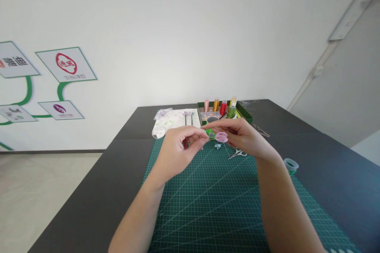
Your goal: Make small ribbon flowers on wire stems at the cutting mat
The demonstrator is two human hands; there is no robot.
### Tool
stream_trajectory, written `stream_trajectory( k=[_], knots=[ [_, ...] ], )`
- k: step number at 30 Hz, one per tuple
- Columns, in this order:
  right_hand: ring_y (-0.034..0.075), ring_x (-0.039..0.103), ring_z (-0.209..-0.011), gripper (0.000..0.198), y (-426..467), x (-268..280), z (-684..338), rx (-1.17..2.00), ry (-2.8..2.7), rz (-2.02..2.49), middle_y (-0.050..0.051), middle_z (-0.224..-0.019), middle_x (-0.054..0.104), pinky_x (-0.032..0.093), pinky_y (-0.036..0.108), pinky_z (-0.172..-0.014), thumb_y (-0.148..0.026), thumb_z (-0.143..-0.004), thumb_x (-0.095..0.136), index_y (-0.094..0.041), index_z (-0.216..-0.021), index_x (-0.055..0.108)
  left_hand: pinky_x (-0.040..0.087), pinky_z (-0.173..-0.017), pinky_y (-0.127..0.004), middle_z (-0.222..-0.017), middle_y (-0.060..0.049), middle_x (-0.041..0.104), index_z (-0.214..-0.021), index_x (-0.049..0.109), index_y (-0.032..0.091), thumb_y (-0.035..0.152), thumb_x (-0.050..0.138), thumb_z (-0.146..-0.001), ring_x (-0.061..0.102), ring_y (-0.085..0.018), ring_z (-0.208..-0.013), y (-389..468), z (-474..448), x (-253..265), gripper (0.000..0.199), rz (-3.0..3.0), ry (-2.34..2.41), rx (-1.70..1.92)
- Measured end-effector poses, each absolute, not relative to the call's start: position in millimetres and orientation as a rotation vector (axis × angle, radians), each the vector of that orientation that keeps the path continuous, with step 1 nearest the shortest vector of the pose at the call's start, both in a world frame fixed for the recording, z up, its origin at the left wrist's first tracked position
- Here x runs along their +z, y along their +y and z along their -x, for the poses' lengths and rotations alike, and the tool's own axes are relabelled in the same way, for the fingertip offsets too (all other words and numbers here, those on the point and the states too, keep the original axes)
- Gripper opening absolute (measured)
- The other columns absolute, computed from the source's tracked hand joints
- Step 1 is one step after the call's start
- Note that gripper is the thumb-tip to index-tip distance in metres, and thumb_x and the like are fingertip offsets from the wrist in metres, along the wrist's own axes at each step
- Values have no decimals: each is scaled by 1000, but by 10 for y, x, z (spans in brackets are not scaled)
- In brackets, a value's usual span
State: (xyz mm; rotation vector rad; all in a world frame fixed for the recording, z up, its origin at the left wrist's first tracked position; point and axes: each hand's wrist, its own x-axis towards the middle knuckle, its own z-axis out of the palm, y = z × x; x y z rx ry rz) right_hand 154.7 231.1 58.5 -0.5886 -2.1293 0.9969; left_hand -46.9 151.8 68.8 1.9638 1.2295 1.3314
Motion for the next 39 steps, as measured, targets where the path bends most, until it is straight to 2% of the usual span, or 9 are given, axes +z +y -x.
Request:
stream_trajectory(
  k=[7,14,19,21,23,29,32,35,39],
  knots=[
    [6,28,-48,35,2291,570,-1509,1024,-2195,578,-6,-55,37,20,21,-43,-42,-100,55,-15,-90,74,47,-55,-24,-68,-2,69,-84,74,18,28,67,-88,61,-14,-61,1566,522,652,13,-1842,1271,1491],
    [6,28,-43,37,2227,598,-1507,1179,-2214,586,-8,-53,36,21,20,-39,-38,-99,56,-13,-120,73,47,-56,-24,-77,-3,71,-82,71,18,28,67,-87,60,-13,-63,1672,539,603,13,-1762,1347,1595],
    [6,41,-43,38,2278,571,-1519,1234,-2208,567,-7,-53,45,33,18,-40,-35,-99,57,-13,-127,70,38,-45,-21,-63,1,62,-85,68,18,35,71,-84,53,-9,-51,1797,509,509,17,-1511,1139,1537],
    [6,45,-43,39,2315,552,-1523,1260,-2192,548,-7,-53,47,37,17,-41,-34,-100,56,-14,-131,68,35,-42,-20,-65,1,64,-85,67,18,36,73,-82,51,-8,-50,1841,496,482,19,-1402,1030,1548],
    [6,47,-43,39,2346,537,-1526,1290,-2170,533,-7,-53,49,38,16,-42,-33,-101,55,-15,-134,66,39,-45,-20,-72,-1,68,-84,66,17,35,75,-81,55,-8,-53,1875,486,467,20,-1308,918,1567],
    [5,49,-41,38,2416,481,-1548,1399,-2080,479,-6,-53,56,39,15,-40,-33,-99,59,-20,-134,66,56,-68,-22,-77,-3,74,-81,69,14,29,84,-72,66,-10,-65,1907,472,462,23,-1093,723,1577],
    [6,54,-42,40,2427,466,-1571,1543,-2007,408,-1,-65,67,36,16,-37,-34,-97,62,-21,-135,65,57,-69,-20,-76,-3,74,-79,71,12,26,84,-71,68,-10,-66,1893,464,474,21,-1049,689,1585],
    [6,52,-39,40,2417,486,-1589,1648,-1847,410,0,-69,70,30,18,-33,-38,-94,64,-22,-131,66,57,-67,-19,-75,-4,74,-79,72,12,26,85,-71,68,-10,-65,1878,464,489,21,-1041,675,1601],
    [6,48,-37,36,2447,491,-1585,1523,-1643,619,0,-68,68,21,19,-30,-43,-89,68,-20,-117,70,57,-66,-20,-75,-4,75,-79,71,13,27,85,-71,68,-10,-63,1867,477,497,21,-1052,668,1615]
  ],
)
